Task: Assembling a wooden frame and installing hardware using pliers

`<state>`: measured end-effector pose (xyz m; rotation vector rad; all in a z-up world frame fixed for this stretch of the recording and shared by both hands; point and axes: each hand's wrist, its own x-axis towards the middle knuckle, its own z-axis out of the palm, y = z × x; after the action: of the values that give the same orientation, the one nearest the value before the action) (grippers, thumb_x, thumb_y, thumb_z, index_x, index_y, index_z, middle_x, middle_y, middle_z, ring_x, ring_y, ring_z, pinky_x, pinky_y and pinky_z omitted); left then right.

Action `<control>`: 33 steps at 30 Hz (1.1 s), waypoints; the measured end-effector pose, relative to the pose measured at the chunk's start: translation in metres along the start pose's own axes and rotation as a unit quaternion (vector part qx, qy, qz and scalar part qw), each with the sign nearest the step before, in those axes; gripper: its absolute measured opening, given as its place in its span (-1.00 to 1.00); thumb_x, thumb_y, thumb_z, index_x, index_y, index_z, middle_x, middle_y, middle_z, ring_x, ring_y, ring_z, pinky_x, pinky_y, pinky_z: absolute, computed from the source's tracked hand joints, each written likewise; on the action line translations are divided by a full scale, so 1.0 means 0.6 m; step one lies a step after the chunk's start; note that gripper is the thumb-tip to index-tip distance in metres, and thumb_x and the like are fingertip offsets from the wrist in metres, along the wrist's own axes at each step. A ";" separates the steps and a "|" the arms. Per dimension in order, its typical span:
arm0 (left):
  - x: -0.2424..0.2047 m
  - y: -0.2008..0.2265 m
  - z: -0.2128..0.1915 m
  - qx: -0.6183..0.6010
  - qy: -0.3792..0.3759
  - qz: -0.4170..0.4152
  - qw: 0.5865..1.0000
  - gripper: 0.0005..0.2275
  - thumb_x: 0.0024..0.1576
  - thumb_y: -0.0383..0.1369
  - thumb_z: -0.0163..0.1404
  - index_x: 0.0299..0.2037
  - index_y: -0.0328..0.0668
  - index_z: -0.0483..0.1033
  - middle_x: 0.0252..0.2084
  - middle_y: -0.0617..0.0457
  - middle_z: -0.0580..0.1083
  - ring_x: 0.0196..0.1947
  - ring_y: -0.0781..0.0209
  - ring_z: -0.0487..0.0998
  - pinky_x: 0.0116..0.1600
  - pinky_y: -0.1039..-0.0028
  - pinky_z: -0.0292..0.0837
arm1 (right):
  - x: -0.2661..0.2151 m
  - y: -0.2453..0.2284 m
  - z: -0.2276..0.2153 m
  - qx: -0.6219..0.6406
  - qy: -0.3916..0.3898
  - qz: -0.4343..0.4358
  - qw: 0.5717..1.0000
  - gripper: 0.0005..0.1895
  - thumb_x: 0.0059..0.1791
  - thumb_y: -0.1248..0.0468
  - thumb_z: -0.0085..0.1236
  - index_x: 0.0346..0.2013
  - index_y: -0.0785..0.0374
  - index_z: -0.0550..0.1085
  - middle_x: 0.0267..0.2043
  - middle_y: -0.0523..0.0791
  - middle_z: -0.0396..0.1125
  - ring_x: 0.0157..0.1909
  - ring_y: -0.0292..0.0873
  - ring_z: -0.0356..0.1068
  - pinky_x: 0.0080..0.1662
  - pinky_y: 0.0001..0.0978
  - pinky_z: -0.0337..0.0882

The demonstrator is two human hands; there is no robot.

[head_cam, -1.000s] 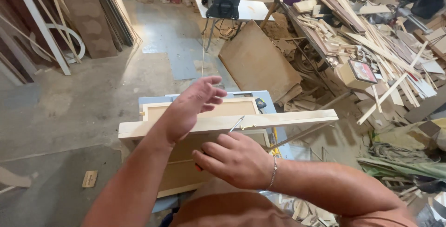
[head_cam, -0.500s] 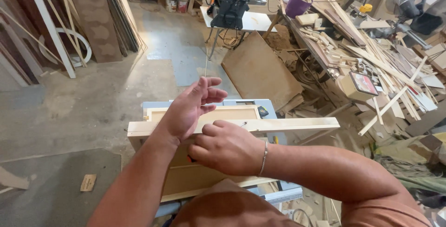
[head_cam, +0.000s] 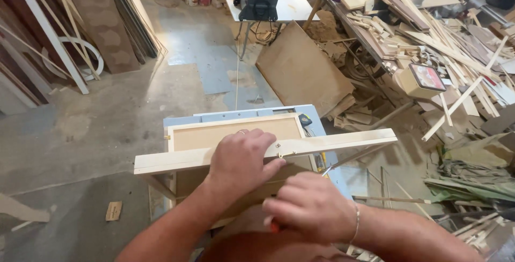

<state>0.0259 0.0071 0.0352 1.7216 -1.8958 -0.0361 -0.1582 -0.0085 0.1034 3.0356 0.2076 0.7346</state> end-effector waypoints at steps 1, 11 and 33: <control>0.000 0.002 -0.003 0.000 -0.002 -0.001 1.000 -0.63 0.03 0.08 0.16 -0.18 0.04 0.56 -0.27 0.08 0.56 -0.32 -0.07 0.56 -0.28 0.08 0.44 | -0.013 0.014 0.003 0.001 0.001 0.001 1.000 -0.73 0.18 0.07 -0.03 -0.29 0.16 0.43 -0.51 -0.19 0.16 -0.50 -0.14 0.18 -0.44 -0.27 0.18; -0.008 0.003 -0.009 -0.003 0.037 0.018 0.999 -0.75 0.05 -0.09 0.18 -0.27 -0.03 0.57 -0.33 0.10 0.58 -0.41 0.02 0.53 -0.36 0.19 0.42 | -0.069 0.059 -0.032 -0.012 0.115 0.276 0.954 -0.60 0.04 -0.06 0.00 -0.35 0.25 0.45 -0.48 -0.13 0.39 -0.48 -0.20 0.39 -0.39 -0.35 0.39; -0.009 -0.001 0.017 -0.005 0.067 0.011 0.998 -0.81 0.11 -0.08 0.02 -0.19 0.17 0.57 -0.36 0.16 0.53 -0.34 0.06 0.63 -0.25 0.27 0.52 | -0.142 0.153 -0.022 0.326 0.311 0.525 0.722 -0.88 0.07 0.45 -0.02 -0.14 0.41 0.46 -0.47 0.02 0.33 -0.51 -0.24 0.33 -0.40 -0.47 0.39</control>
<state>0.0222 0.0086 0.0241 1.6540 -1.8143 0.0769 -0.2274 -0.1108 0.0801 3.0494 -1.7596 2.0775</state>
